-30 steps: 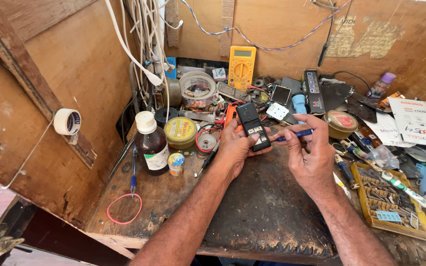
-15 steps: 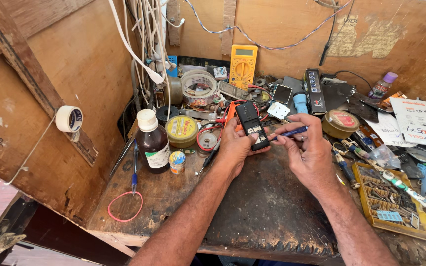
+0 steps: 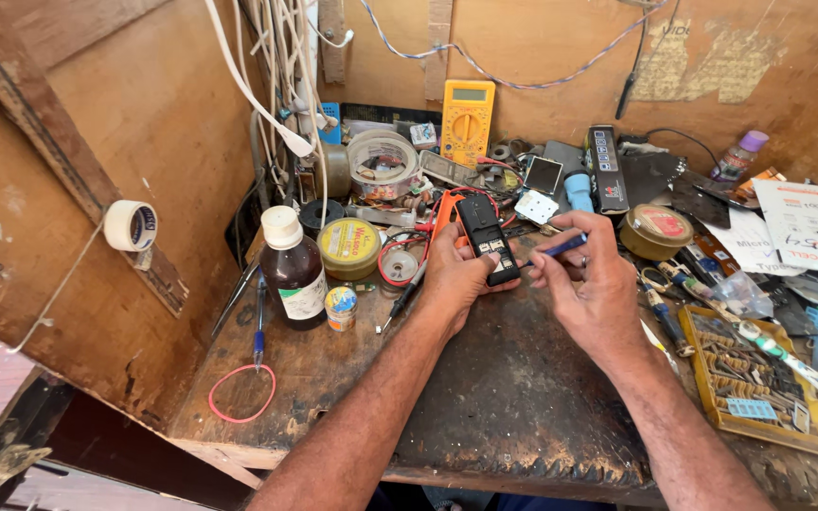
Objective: The person repairs a mobile phone at a cluttered workbench. They use a screwdriver to work on the opened phone, manipulate its internal board and battery with their hands, reassemble the phone casing, and finally use a multimeter with probes on the device.
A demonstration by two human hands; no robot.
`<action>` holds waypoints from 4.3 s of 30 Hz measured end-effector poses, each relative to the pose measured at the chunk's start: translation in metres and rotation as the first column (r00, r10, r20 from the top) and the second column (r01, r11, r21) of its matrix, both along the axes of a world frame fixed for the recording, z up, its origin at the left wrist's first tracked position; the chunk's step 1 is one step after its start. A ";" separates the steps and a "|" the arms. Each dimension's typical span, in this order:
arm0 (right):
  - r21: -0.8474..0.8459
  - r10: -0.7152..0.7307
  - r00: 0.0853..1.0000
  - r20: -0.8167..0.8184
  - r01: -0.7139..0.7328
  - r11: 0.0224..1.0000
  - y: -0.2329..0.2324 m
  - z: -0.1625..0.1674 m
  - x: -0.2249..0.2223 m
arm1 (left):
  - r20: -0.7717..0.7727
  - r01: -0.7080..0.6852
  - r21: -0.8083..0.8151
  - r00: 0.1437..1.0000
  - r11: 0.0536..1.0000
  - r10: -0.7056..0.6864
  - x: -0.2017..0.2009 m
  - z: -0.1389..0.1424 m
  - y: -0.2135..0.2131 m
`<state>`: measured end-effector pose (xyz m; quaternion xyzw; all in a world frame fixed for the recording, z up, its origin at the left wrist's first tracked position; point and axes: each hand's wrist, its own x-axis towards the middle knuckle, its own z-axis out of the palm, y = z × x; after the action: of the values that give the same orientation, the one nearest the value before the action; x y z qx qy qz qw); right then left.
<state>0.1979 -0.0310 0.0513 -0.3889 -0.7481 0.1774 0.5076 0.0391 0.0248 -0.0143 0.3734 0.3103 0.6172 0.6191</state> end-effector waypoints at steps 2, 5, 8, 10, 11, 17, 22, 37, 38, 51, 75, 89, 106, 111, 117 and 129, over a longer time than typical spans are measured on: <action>-0.080 -0.069 0.997 -0.022 0.067 0.995 -0.001 0.000 0.001 | -0.026 -0.001 0.018 1.000 1.000 0.001 0.002 -0.001 0.002; -0.020 -0.120 0.991 -0.054 0.119 0.993 -0.003 0.000 0.001 | -0.031 -0.024 0.017 0.999 1.000 0.024 0.004 -0.002 0.004; 0.101 0.020 0.992 -0.124 -0.008 0.995 -0.004 -0.001 0.000 | -0.041 -0.027 0.028 0.999 0.999 0.028 0.005 -0.003 0.003; 0.124 0.096 0.989 -0.114 -0.082 0.989 -0.006 -0.003 -0.001 | -0.041 -0.021 0.018 0.999 1.000 0.022 0.004 -0.003 0.002; 0.113 0.098 0.992 -0.076 -0.089 0.990 -0.007 -0.005 -0.003 | -0.039 -0.015 0.015 0.999 1.000 0.016 0.004 -0.003 0.002; 0.131 0.081 0.996 0.022 -0.083 0.988 -0.009 -0.010 -0.005 | 0.060 0.013 0.028 0.998 1.000 -0.015 0.003 0.001 -0.004; 0.190 -0.010 0.993 0.115 -0.012 0.982 -0.010 -0.011 -0.003 | 0.058 0.024 0.032 0.998 0.999 -0.025 0.002 0.005 -0.007; 0.335 -0.078 0.961 0.266 -0.016 0.942 -0.013 -0.004 -0.013 | -0.018 -0.013 0.048 1.000 0.999 0.014 0.005 -0.001 -0.003; 0.334 -0.113 0.951 0.287 0.012 0.943 -0.014 -0.003 -0.014 | -0.025 -0.018 0.053 1.000 0.998 0.019 0.005 -0.002 -0.003; 0.252 -0.098 0.972 0.212 0.043 0.967 -0.011 -0.008 -0.013 | 0.000 0.004 0.044 1.000 0.999 -0.004 0.005 0.001 -0.006; 0.007 -0.613 0.743 0.269 0.635 0.773 0.032 -0.027 0.026 | -0.661 -0.468 0.531 0.291 0.706 0.691 -0.023 0.055 -0.035; 0.205 -0.618 0.729 0.295 0.583 0.786 0.026 -0.032 0.024 | -0.838 -0.399 0.507 -0.022 0.764 0.545 -0.027 0.046 -0.016; -0.163 -0.004 0.994 -0.106 -0.013 0.987 0.015 -0.023 -0.004 | -0.270 -0.245 0.107 0.925 0.964 0.266 0.009 0.038 -0.031; -0.381 -0.221 0.972 -0.086 0.173 0.908 0.016 -0.016 -0.004 | 0.066 0.014 -0.109 0.998 0.994 -0.006 0.007 0.028 -0.021; -0.094 -0.180 0.978 0.110 0.190 0.977 0.010 -0.011 -0.008 | 0.182 0.158 -0.061 0.973 0.985 -0.145 0.008 0.016 -0.015; -0.028 -0.328 0.844 0.424 0.374 0.927 -0.014 0.009 -0.029 | 0.166 0.138 -0.094 0.979 0.986 -0.121 0.012 0.011 -0.018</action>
<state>0.1688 -0.0451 0.0608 -0.5750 -0.7432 0.0362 0.3402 0.0510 0.0072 -0.0034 0.3092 0.2670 0.5862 0.6996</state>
